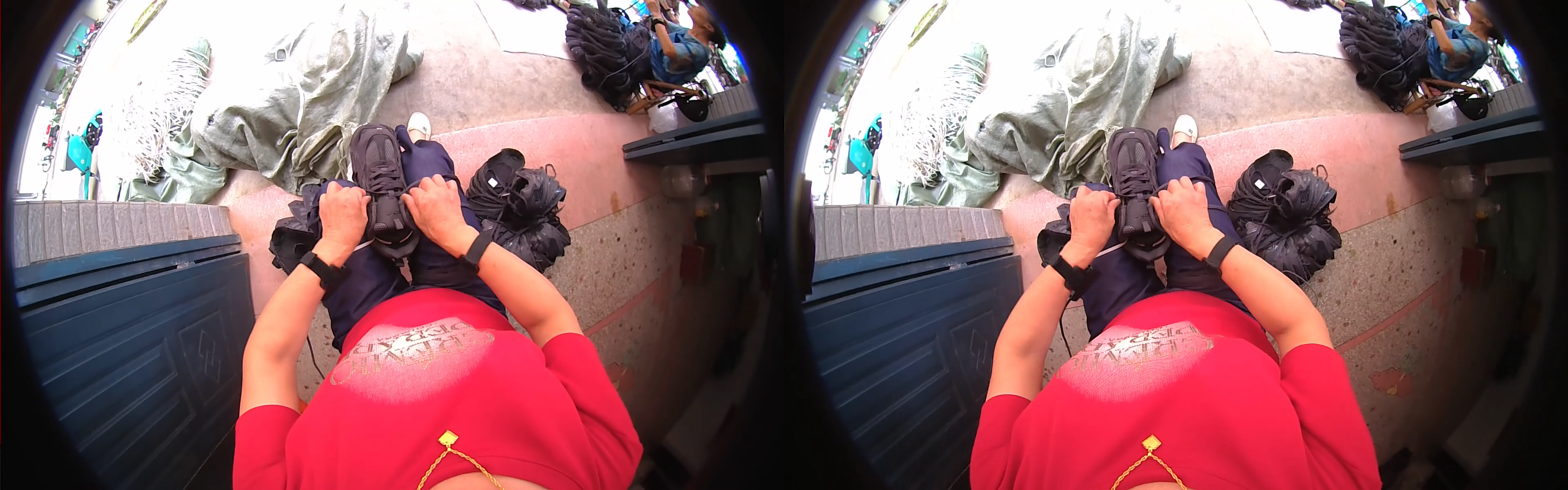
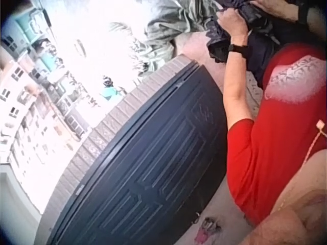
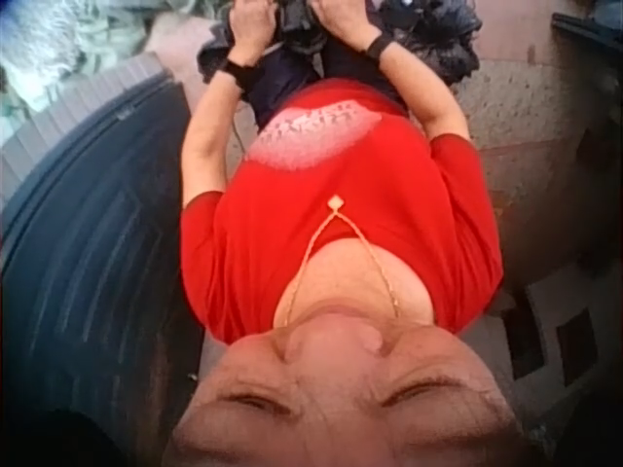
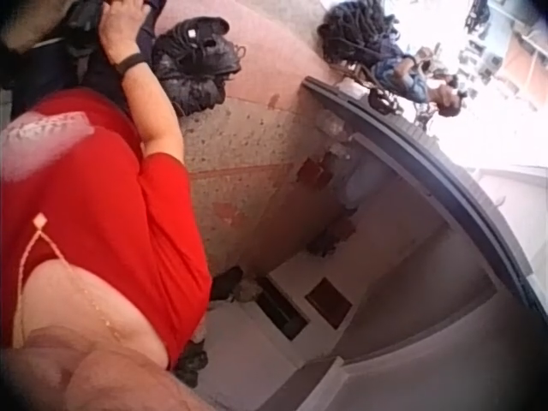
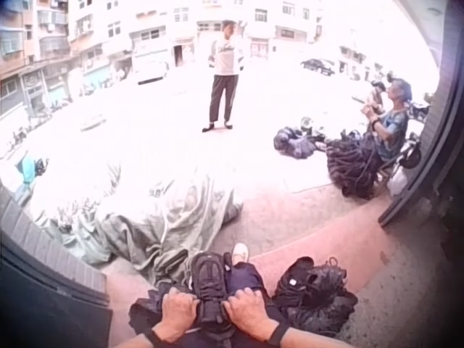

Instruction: Insert and thread laces through a black shoe.

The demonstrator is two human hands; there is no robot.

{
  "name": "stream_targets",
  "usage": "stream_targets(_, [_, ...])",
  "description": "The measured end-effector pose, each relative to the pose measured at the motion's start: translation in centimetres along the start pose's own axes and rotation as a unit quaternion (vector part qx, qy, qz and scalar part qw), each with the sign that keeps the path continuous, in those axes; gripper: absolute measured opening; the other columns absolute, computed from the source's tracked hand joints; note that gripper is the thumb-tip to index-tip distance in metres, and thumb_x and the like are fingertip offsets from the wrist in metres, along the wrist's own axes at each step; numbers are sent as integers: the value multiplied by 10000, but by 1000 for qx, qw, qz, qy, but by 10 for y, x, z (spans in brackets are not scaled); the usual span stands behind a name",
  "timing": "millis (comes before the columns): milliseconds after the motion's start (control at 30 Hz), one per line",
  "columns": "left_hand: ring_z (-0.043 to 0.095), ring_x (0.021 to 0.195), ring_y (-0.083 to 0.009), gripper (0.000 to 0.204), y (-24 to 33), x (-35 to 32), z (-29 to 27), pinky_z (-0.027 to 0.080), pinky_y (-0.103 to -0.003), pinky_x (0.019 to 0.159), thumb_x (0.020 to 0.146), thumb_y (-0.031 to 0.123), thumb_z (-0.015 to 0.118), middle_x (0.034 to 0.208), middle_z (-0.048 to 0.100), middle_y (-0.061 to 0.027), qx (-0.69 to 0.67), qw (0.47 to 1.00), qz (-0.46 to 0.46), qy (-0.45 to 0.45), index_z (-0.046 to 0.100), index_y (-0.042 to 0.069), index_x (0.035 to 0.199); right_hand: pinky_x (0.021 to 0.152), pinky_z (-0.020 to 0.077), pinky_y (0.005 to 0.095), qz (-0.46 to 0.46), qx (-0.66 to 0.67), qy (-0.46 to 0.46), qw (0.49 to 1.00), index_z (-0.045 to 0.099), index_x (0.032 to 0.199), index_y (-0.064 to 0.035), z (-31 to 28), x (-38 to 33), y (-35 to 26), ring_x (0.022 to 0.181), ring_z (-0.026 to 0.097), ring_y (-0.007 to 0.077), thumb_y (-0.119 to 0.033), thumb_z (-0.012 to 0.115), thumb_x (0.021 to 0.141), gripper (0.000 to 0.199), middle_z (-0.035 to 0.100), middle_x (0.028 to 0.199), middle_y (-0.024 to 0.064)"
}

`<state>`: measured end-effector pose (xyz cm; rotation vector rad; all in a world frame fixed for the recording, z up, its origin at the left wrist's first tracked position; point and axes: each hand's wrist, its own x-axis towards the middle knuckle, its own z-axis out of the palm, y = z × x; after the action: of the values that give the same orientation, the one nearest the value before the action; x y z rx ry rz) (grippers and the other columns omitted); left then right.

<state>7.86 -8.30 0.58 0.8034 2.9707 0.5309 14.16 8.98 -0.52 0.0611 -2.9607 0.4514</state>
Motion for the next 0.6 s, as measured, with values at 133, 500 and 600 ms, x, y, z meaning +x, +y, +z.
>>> stream_targets(133, [512, 785, -277, 210, 22, -13, -6, 420, -388, 666, 722, 213, 618, 787, 608, -89, 27, 999, -4, 25, 632, 47, 849, 698, 354, 370, 7, -1, -25, 1000, 616, 776, -55, -3, -5, -1, 832, 481, 221, -378, 563, 762, 328, 535, 802, 67])
stream_targets(500, [577, 605, -242, 215, 10, 44, -3, 466, -363, 600, 783, 155, 536, 766, 600, -144, -64, 996, 60, 14, 599, 19, 937, 634, 352, 372, -2, 95, 52, 994, 591, 809, -102, 16, -13, 15, 801, 482, 221, -205, 546, 747, 129, 523, 794, 43])
stream_targets(600, [517, 408, -159, 315, 48, 75, 2, 439, -290, 434, 793, 133, 516, 724, 599, -125, -295, 930, -62, -208, 531, -13, 1072, 641, 361, 381, 7, 91, 27, 995, 602, 817, -100, 14, -12, 12, 798, 495, 234, -204, 550, 746, 137, 531, 796, 54])
